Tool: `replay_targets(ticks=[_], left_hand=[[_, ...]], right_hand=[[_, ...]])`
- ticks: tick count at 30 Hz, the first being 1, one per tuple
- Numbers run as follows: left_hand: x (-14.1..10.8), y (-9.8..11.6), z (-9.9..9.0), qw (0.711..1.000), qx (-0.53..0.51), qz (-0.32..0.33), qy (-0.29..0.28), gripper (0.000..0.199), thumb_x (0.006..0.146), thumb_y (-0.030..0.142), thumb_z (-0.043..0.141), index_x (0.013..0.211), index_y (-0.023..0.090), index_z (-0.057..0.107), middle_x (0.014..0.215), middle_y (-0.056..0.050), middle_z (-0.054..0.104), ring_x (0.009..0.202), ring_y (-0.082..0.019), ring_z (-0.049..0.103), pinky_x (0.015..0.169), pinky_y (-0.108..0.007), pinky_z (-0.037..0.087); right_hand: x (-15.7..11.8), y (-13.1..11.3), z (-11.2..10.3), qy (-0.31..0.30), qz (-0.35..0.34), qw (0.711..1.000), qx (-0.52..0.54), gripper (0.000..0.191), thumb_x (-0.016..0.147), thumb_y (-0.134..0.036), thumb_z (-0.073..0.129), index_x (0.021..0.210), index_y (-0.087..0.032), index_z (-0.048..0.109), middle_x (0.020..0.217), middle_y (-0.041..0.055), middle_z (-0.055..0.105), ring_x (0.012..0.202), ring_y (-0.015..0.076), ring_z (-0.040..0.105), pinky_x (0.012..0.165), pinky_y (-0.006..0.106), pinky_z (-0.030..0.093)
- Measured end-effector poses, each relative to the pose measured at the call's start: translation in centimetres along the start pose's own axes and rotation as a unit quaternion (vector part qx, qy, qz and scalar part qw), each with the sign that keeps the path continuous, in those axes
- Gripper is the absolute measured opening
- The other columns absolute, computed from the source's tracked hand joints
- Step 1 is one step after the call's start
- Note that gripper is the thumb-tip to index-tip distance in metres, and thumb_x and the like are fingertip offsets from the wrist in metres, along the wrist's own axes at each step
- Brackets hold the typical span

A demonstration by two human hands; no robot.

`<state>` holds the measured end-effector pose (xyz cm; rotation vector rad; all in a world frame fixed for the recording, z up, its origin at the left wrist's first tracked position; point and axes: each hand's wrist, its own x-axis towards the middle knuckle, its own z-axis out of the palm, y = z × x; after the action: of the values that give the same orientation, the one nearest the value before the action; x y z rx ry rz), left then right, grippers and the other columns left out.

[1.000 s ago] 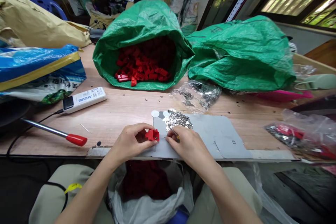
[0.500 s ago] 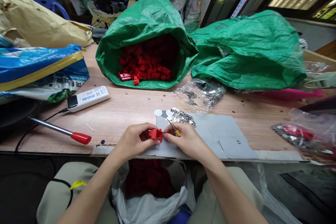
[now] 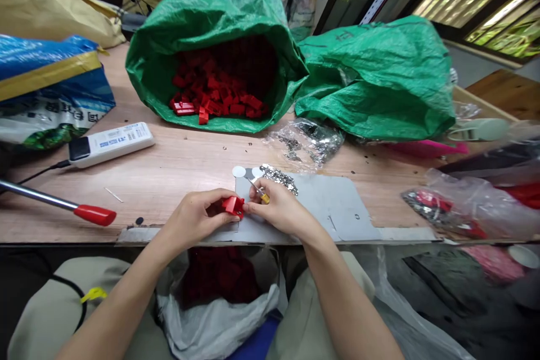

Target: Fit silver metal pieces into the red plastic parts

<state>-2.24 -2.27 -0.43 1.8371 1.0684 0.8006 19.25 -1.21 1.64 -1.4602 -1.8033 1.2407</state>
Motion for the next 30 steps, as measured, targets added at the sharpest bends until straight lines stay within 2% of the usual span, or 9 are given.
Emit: replay_targets(ticks=[8,12,15,19,24,30], left_hand=[[0.1,0.1,0.2,1.000,-0.006,-0.009,-0.008,0.016,0.084,0.028,0.071,0.099,0.022,0.071,0.084,0.004,0.071,0.076,-0.012,0.061,0.070,-0.019,0.045],[0.0,0.2,0.2,1.000,0.007,-0.006,0.002,0.017,0.083,0.028,0.072,0.099,0.022,0.071,0.084,0.005,0.071,0.073,-0.011,0.059,0.067,-0.019,0.044],[0.0,0.1,0.3,1.000,0.007,-0.012,0.000,0.019,0.083,0.029,0.072,0.100,0.021,0.071,0.084,0.004,0.071,0.075,-0.012,0.060,0.067,-0.020,0.044],[0.0,0.1,0.2,1.000,-0.007,-0.012,-0.003,0.017,0.083,0.029,0.072,0.099,0.021,0.070,0.090,0.003,0.073,0.082,-0.014,0.064,0.071,-0.021,0.045],[0.0,0.0,0.1,1.000,-0.008,-0.003,-0.012,0.013,0.083,0.027,0.072,0.095,0.021,0.070,0.092,0.002,0.074,0.083,-0.014,0.065,0.073,-0.021,0.047],[0.1,0.1,0.2,1.000,-0.006,-0.012,-0.004,0.015,0.083,0.027,0.072,0.097,0.021,0.070,0.087,0.003,0.073,0.080,-0.014,0.064,0.071,-0.020,0.046]], right_hand=[[-0.3,-0.6,0.1,0.028,0.023,0.999,-0.018,0.019,0.077,-0.028,0.069,0.077,-0.021,0.051,0.069,-0.0046,0.058,0.062,0.0120,0.051,0.058,0.023,0.039],[-0.7,-0.8,-0.4,-0.020,0.064,0.997,0.033,0.016,0.082,-0.031,0.064,0.082,-0.022,0.049,0.072,-0.0051,0.059,0.044,0.0076,0.040,0.041,0.021,0.031],[-0.8,-0.5,-0.4,-0.029,0.080,0.995,0.051,0.019,0.081,-0.032,0.064,0.082,-0.023,0.047,0.074,-0.0051,0.059,0.042,0.0073,0.038,0.036,0.021,0.028],[-0.7,-0.2,-0.1,0.001,0.035,0.999,0.003,0.018,0.081,-0.028,0.065,0.080,-0.023,0.047,0.073,-0.0047,0.060,0.048,0.0088,0.043,0.044,0.022,0.033],[-1.0,-0.8,0.5,0.053,-0.016,0.995,-0.079,0.016,0.080,-0.022,0.063,0.076,-0.023,0.047,0.074,-0.0032,0.058,0.068,0.0155,0.053,0.062,0.026,0.038],[-1.3,-1.3,1.4,0.087,-0.017,0.988,-0.123,0.020,0.081,-0.020,0.061,0.075,-0.023,0.042,0.075,-0.0028,0.059,0.069,0.0168,0.053,0.065,0.028,0.036]])
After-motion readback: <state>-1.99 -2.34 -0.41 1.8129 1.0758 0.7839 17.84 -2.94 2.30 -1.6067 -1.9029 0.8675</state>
